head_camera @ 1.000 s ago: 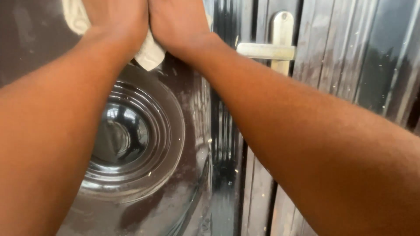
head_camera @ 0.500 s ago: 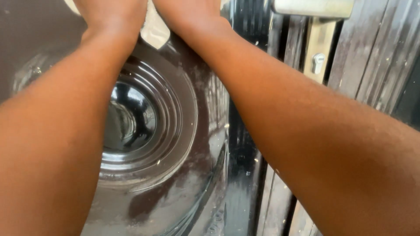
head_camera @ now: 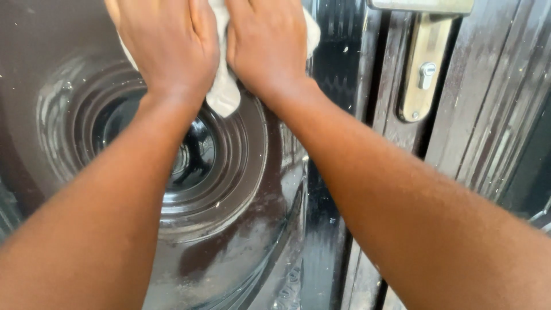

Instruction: The recorder cleans a dark brown decorative door using a white cloth and water from a blue bucket.

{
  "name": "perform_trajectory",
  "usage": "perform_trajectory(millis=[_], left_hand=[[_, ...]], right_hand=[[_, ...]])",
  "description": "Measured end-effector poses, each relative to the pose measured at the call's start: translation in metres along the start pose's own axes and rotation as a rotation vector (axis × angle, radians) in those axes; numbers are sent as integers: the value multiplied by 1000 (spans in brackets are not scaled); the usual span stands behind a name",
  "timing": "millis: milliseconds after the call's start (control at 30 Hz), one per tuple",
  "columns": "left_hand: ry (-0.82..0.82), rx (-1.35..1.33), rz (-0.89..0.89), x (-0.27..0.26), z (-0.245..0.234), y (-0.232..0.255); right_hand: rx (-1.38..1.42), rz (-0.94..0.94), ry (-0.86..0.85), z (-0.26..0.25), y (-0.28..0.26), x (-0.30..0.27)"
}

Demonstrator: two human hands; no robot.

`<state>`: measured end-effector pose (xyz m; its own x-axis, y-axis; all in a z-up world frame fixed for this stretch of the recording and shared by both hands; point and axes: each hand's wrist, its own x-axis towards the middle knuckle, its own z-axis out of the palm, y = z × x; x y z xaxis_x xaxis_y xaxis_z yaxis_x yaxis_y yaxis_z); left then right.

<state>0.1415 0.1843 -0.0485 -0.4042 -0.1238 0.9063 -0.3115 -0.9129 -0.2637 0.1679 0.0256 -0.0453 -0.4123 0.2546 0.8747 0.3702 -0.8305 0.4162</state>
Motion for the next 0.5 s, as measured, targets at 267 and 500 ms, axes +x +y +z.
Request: perform_trajectory(millis=[267,500], left_hand=[[-126,11,9,-45,-26,25],[-272,-50,90,-23,-43,16]], right_hand=[[92,-7,-50,-46,-27,-29],[107,11,-116,-62,-31,-40]])
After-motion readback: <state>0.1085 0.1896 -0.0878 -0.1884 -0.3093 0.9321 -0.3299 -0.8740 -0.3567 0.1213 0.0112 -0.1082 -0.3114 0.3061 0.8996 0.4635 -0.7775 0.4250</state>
